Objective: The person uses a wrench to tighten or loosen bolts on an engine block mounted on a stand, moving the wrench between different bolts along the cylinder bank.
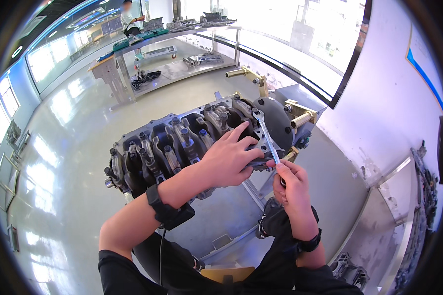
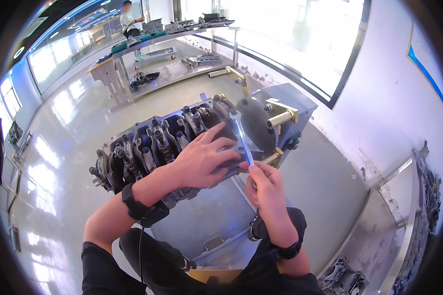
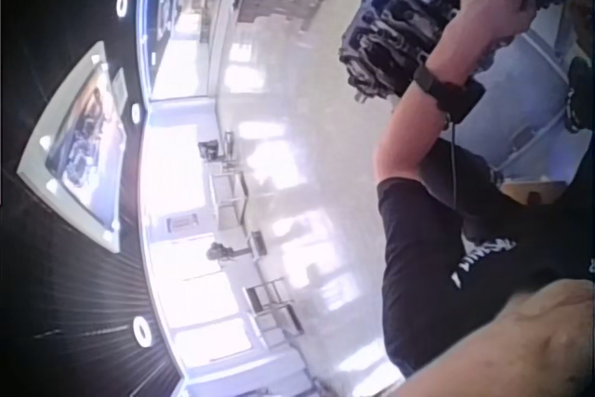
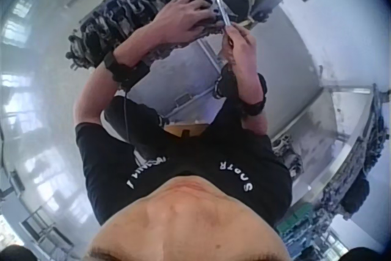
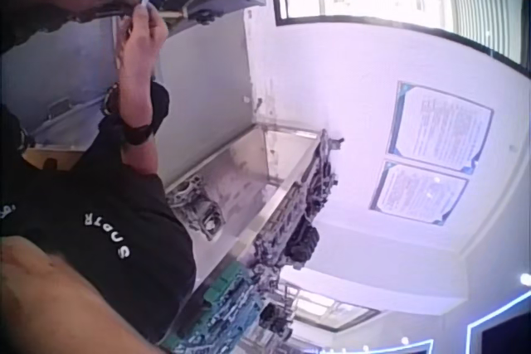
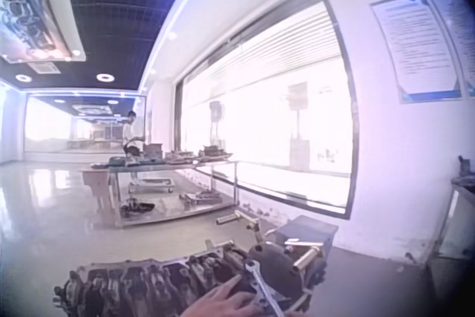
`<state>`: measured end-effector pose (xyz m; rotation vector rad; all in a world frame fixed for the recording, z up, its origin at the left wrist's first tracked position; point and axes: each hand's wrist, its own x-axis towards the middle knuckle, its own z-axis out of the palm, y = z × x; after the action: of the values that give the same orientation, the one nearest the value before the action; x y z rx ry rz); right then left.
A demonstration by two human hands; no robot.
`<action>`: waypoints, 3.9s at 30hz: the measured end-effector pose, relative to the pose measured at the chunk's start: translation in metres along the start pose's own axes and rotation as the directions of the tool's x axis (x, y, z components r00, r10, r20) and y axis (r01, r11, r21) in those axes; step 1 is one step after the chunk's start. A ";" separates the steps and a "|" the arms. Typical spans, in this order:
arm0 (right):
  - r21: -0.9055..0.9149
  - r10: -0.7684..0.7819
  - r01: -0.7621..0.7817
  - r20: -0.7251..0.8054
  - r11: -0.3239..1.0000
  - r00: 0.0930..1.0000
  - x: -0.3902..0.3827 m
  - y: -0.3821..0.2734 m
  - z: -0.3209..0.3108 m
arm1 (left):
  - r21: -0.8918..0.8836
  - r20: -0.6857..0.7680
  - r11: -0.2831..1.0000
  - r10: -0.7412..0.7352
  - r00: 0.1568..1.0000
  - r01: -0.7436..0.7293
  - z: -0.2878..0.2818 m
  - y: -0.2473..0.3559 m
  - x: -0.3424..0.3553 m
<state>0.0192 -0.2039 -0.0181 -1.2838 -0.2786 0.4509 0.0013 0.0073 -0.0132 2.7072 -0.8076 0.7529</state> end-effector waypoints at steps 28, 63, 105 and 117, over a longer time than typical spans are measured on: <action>-0.058 -0.138 0.135 -0.054 0.989 0.989 -0.014 0.002 -0.010 | -0.001 0.045 0.999 -0.033 0.998 0.033 -0.002 0.001 0.000; 0.212 0.027 -0.027 -0.001 0.977 1.000 0.008 -0.015 -0.002 | 0.011 0.043 1.000 -0.022 0.999 0.021 0.000 0.001 0.001; 0.051 -0.065 0.066 -0.027 0.997 0.998 -0.005 0.001 0.024 | 0.000 0.072 1.000 -0.009 0.997 0.009 -0.004 0.002 0.002; 0.068 -0.056 0.056 -0.012 0.996 0.998 -0.004 -0.001 0.025 | 0.005 0.065 1.000 -0.007 0.998 0.007 -0.002 0.001 0.002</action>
<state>0.0049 -0.1845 -0.0101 -1.2082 -0.2876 0.4028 0.0013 0.0067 -0.0101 2.7502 -0.8109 0.6685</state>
